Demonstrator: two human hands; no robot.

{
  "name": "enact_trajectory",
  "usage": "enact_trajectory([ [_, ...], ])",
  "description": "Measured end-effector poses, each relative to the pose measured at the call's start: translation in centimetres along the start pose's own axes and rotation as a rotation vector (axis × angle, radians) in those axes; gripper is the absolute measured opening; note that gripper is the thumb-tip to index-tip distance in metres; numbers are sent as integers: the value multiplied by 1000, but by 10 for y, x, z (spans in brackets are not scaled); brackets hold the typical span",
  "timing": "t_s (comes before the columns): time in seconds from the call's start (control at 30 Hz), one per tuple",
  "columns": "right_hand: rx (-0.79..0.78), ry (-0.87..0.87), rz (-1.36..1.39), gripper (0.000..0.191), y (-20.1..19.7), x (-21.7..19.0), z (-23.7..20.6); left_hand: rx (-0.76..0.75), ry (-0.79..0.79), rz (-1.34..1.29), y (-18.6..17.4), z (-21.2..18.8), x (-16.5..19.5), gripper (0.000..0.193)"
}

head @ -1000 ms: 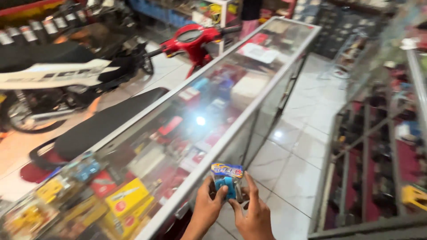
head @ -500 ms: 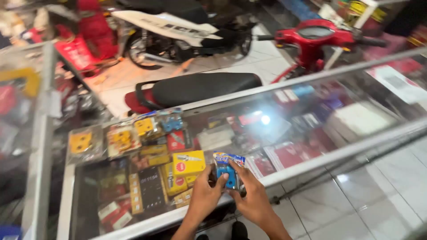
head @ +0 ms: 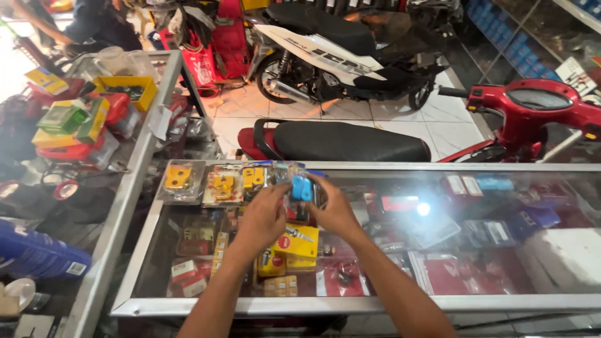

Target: The person repeatedly picks packaged mechanical parts from a wall display and places them on a glass counter. They handle multiple small items one by one, including yellow, blue, and black components, and arrange them in a row on the counter surface.

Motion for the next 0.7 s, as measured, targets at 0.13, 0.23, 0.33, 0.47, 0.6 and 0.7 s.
enact_trajectory([
  [0.13,23,-105,-80,67,23,6,39,113,60,144,-15,20,-25,48],
  [0.23,34,-160,-171,69,32,4,55,187,137,279,-17,26,-40,49],
  [0.33,15,-157,-216,68,40,3,63,153,96,292,-14,21,-57,52],
  [0.47,-31,-71,-238,66,44,13,67,114,80,262,-10,20,-70,52],
  [0.6,-28,-127,-246,69,45,21,67,81,76,236,-8,21,-75,56],
  [0.7,-51,-109,-253,71,46,29,66,90,71,211,-9,22,-76,53],
])
Point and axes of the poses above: each hand's wrist, its own z-axis towards the middle knuckle, its own y-axis out of the palm, x = y × z, the point moved 5 cm from there along z, towards the middle knuckle, and after that the axes turned 3 degrees about z, right-handed, at the moved point
